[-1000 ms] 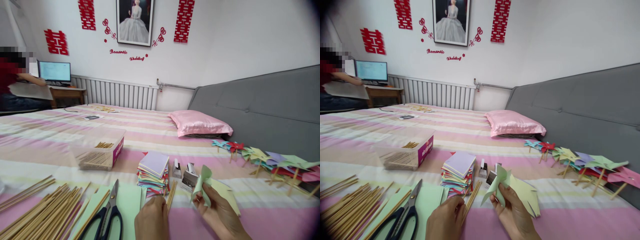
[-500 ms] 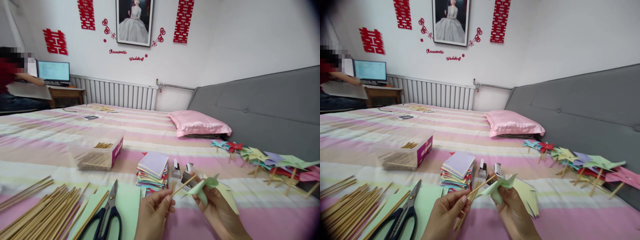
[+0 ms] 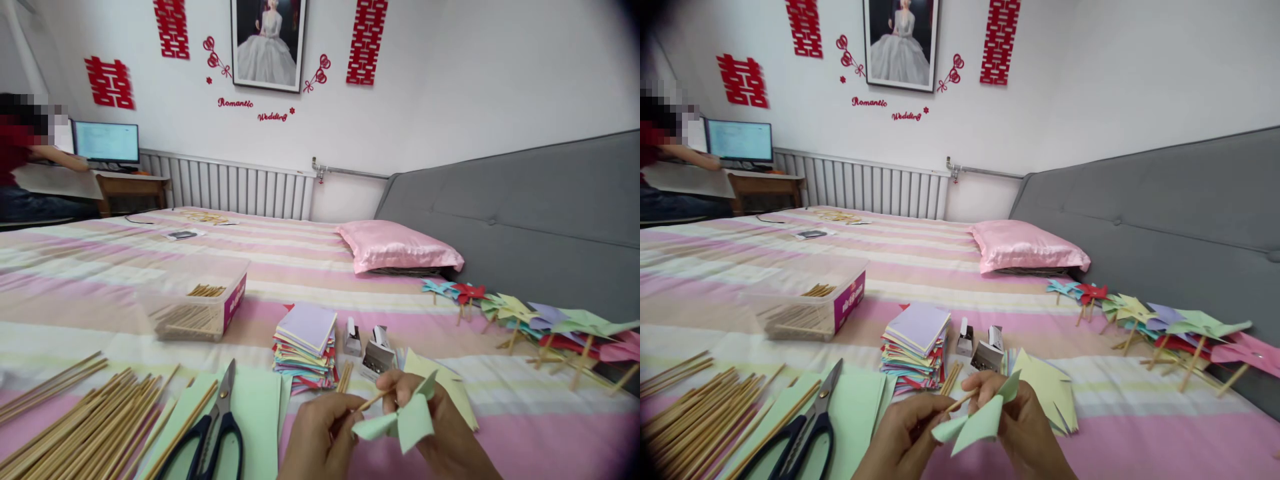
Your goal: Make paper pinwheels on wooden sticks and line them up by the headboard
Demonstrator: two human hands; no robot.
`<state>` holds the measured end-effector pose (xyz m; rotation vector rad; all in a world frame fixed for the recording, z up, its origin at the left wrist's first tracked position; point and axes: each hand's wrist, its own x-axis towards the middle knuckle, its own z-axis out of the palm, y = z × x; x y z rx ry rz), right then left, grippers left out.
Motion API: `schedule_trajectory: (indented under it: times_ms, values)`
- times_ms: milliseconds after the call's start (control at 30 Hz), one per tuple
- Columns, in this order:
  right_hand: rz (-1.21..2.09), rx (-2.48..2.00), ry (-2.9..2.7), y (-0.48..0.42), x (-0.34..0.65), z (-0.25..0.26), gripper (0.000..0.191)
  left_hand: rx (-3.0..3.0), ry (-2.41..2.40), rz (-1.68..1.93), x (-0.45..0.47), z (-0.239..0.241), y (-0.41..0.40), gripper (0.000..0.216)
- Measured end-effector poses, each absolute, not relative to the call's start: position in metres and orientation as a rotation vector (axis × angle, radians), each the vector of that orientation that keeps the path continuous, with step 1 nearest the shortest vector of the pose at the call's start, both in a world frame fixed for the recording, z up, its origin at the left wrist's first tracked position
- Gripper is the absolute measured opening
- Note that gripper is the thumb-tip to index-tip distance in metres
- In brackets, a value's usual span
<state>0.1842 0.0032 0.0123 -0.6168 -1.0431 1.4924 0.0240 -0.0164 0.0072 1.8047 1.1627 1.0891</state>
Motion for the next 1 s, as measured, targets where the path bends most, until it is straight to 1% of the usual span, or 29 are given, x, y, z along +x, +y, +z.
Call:
schedule_trajectory:
  times_ms: [167,300,333,467,567,767,1000]
  values:
    - [1.298,-0.675,-1.386,0.006,0.191,0.014,0.022,1.866,1.248,1.067,0.009,0.021,-0.019,0.028]
    - [0.950,-0.795,-1.623,0.003,0.194,0.021,0.007,1.969,1.406,1.068,0.004,0.029,-0.022,0.025]
    - [0.858,-0.812,-1.681,0.002,0.195,0.022,0.006,1.976,1.422,1.090,0.003,0.029,-0.023,0.025]
    - [0.624,-0.775,-1.798,0.001,0.194,0.024,0.016,1.970,1.416,1.174,0.000,0.027,-0.023,0.024]
    - [0.551,-0.752,-1.806,-0.001,0.194,0.023,0.022,1.964,1.389,1.180,-0.003,0.028,-0.023,0.024]
    - [0.499,-0.783,-1.750,-0.004,0.192,0.026,0.020,1.927,1.319,1.167,-0.004,0.030,-0.021,0.023]
    - [0.380,-0.787,-1.754,-0.004,0.193,0.024,0.025,1.880,1.305,1.188,-0.003,0.028,-0.021,0.021]
